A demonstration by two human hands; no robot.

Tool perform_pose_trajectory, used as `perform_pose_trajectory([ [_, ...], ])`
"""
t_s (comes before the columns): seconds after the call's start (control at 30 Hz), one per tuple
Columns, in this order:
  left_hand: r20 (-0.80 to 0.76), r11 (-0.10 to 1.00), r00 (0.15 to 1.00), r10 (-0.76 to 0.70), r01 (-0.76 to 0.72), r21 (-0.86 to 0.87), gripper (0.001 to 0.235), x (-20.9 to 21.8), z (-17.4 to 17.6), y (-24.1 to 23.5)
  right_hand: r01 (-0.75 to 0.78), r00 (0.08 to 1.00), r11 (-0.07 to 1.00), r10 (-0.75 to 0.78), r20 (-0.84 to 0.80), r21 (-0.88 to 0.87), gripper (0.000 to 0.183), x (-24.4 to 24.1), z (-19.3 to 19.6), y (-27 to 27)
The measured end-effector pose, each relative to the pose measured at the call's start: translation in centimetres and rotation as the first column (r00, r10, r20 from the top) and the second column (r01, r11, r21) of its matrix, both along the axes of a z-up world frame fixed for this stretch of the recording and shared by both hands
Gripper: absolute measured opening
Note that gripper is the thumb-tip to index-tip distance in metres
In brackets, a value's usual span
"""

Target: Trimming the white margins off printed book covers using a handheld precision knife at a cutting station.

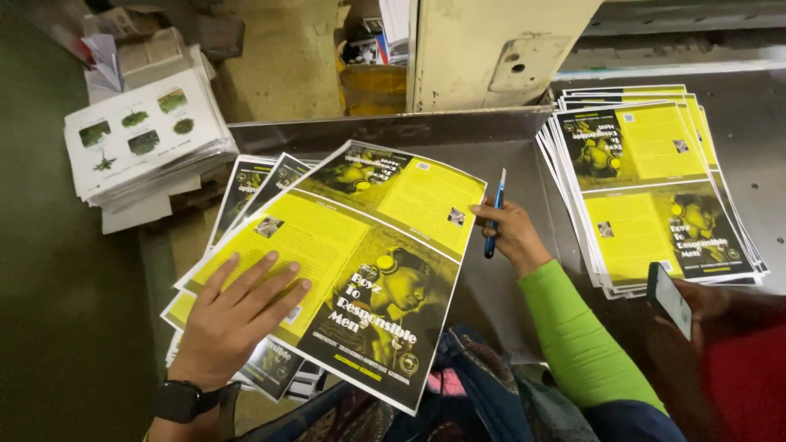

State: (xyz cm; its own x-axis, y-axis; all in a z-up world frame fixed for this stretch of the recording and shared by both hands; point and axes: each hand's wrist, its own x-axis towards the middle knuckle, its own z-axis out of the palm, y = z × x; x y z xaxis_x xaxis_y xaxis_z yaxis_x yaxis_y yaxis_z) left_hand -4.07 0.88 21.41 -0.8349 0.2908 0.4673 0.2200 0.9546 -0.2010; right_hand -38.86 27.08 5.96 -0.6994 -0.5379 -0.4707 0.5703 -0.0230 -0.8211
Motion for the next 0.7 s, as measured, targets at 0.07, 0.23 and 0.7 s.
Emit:
perform_pose_trajectory([
  [0.07,-0.065,0.984,0.985,0.162,-0.155,0.091,0.037,0.4,-3.4,-0.6,0.048,0.999,0.999,-0.048,0.023,0.008,0.018,0.2,-0.3,-0.1],
  [0.23,0.138,0.334,0.716,0.685,-0.476,0.813,0.101,-0.6,-5.5,3.0,0.084,0.996,0.993,-0.082,0.018,-0.081,0.032,2.0,-2.3,0.5],
  [0.7,0.63,-0.414,0.644,0.434,-0.479,0.774,0.051,0.6,-12.8,3.0,0.235,0.968,0.939,-0.201,-0.152,0.252,0.044,9.1,-5.3,2.2],
])
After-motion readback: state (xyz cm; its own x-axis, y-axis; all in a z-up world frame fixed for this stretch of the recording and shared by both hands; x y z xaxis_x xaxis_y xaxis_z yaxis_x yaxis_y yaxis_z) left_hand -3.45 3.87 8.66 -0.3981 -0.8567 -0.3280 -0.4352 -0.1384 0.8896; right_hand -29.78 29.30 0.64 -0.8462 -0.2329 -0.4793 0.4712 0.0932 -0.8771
